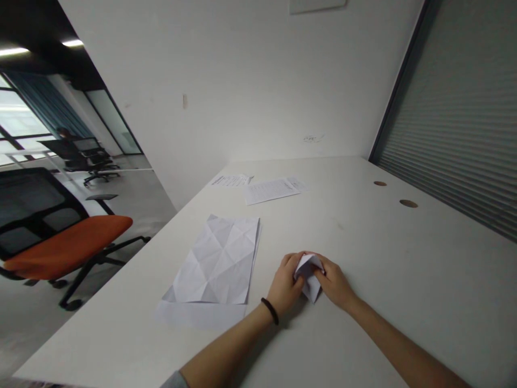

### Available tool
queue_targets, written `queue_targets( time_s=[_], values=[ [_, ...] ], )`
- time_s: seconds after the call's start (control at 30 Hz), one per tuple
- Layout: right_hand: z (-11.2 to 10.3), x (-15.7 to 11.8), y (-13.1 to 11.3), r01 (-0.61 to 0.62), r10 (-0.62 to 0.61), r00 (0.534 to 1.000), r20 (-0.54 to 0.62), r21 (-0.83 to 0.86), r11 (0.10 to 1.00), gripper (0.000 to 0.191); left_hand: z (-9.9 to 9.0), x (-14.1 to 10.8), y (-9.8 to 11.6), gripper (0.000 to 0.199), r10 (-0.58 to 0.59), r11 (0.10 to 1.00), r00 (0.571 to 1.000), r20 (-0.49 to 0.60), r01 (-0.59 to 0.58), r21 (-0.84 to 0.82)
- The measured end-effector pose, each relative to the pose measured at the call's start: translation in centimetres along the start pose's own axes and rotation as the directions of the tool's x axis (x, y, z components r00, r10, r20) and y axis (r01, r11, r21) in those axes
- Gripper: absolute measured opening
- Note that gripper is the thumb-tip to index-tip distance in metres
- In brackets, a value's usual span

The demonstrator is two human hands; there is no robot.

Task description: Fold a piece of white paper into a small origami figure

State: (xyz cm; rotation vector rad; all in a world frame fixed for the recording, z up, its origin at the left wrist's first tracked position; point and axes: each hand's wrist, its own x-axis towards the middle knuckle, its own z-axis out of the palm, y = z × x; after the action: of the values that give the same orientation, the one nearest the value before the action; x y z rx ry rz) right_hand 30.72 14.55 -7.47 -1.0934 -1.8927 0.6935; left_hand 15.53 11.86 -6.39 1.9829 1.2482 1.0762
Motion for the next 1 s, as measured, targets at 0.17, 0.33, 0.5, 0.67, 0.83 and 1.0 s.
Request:
queue_targets(
  time_s=[0.17, 0.33, 0.5, 0.67, 0.83, 1.0],
  values=[
    [-0.3, 0.0, 0.4, 0.030, -0.030, 0.999, 0.010, 0.060, 0.998, 0.053, -1.5, 0.5, -0.8, 0.056, 0.118, 0.991, 0.987, 0.105, -0.124, 0.048],
    [-0.8, 0.1, 0.3, 0.065, -0.067, 0.996, 0.051, 0.049, 0.997, 0.051, -2.5, 0.7, -1.4, 0.047, 0.142, 0.974, 0.969, 0.203, -0.173, 0.144],
    [-1.3, 0.1, 0.5, 0.107, -0.107, 0.988, 0.112, 0.008, 0.994, 0.051, -3.0, 0.9, -1.7, 0.043, 0.207, 0.921, 0.946, 0.248, -0.274, 0.277],
    [-2.2, 0.1, 1.5, 0.198, -0.183, 0.958, 0.220, -0.047, 0.979, 0.055, -4.1, 1.2, -2.1, 0.035, 0.286, 0.834, 0.898, 0.333, -0.405, 0.376],
    [-2.9, 0.0, 1.7, 0.274, -0.208, 0.926, 0.314, -0.185, 0.944, 0.053, -4.5, 1.3, -2.3, 0.031, 0.284, 0.787, 0.873, 0.397, -0.449, 0.424],
    [-3.1, -0.3, 1.1, 0.337, -0.226, 0.899, 0.376, -0.261, 0.905, 0.047, -4.1, 1.0, -2.2, 0.033, 0.267, 0.793, 0.860, 0.435, -0.452, 0.408]
  ],
)
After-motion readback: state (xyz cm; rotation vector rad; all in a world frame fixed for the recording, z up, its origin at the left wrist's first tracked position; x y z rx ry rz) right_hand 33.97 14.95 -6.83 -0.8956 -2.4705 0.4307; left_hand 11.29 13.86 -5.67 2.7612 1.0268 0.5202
